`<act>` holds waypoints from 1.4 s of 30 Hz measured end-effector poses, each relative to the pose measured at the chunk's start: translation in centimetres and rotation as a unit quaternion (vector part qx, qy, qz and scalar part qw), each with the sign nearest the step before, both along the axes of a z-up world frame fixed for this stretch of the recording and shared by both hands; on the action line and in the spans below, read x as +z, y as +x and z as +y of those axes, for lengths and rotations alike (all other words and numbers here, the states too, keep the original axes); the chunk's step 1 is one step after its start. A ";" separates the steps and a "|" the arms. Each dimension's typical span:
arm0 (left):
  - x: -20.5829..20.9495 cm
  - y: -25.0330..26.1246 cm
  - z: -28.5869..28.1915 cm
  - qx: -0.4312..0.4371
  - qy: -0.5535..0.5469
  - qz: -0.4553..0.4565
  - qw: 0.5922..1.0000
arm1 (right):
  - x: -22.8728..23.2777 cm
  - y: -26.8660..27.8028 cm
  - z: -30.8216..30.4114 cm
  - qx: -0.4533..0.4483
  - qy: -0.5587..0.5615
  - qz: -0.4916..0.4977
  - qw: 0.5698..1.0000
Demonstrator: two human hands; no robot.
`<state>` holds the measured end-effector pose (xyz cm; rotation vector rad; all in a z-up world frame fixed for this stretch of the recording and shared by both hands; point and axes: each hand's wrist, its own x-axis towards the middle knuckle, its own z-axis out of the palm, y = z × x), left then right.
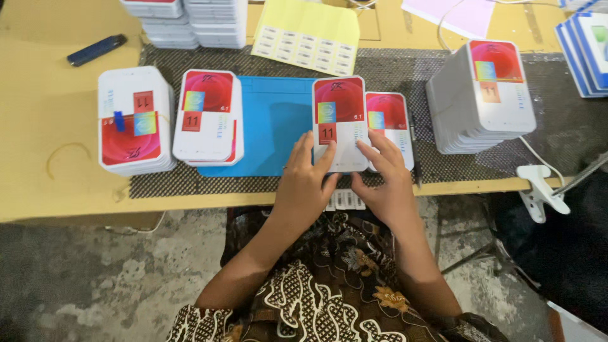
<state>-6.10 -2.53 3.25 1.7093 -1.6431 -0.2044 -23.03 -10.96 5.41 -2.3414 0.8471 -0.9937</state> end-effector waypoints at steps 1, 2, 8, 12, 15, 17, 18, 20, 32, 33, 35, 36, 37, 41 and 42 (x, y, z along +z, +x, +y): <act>0.1 -0.6 -0.8 -0.018 0.002 -0.024 1.000 | 0.5 -0.9 -0.3 -0.015 0.000 0.011 1.000; 0.2 -1.4 -1.5 -0.034 0.005 -0.046 0.998 | 1.1 -1.8 -0.6 -0.028 0.000 0.023 0.999; -1.7 -5.1 -5.0 -0.058 0.033 -0.171 0.983 | -1.4 -6.1 -2.7 -0.076 0.030 0.041 0.996; -2.1 -5.9 -5.7 -0.065 0.038 -0.164 0.984 | -2.6 -7.7 -3.8 -0.080 0.023 0.059 0.995; -1.4 -5.7 -5.5 -0.069 0.047 -0.160 0.984 | -2.1 -7.8 -3.8 -0.076 0.035 0.074 0.994; -1.6 -5.7 -5.5 -0.057 0.016 -0.165 0.985 | -1.6 -7.6 -3.4 -0.086 0.039 0.075 0.993; -1.9 -5.9 -5.6 -0.052 0.018 -0.164 0.985 | -1.6 -7.7 -3.4 -0.082 0.041 0.076 0.993; -2.2 -6.2 -5.8 -0.040 -0.002 -0.189 0.981 | -1.4 -7.8 -3.3 -0.103 0.051 0.075 0.991; -1.7 -4.8 -5.2 -0.087 0.032 -0.120 0.988 | -2.3 -7.2 -3.5 -0.097 0.012 0.067 0.993; -1.4 -4.2 -4.6 -0.081 0.034 -0.120 0.989 | -2.1 -7.4 -3.4 -0.091 0.013 0.067 0.994; -0.9 -2.7 -3.3 -0.107 0.013 -0.088 0.990 | -1.8 -7.3 -3.4 -0.085 -0.018 0.070 0.994; -1.0 -1.8 -2.4 -0.095 0.015 -0.089 0.991 | -1.4 -7.5 -3.3 -0.074 -0.018 0.068 0.995; -1.1 -0.8 -1.5 -0.096 -0.006 -0.028 0.995 | -1.1 -7.6 -3.2 -0.069 -0.040 0.062 0.995; 0.9 4.2 3.5 -0.011 -0.140 0.045 0.989 | 0.2 -7.9 -2.0 -0.007 -0.105 0.007 0.994; 1.0 5.4 4.6 0.000 -0.137 0.039 0.990 | -0.1 -7.9 -1.8 0.003 -0.103 0.001 0.995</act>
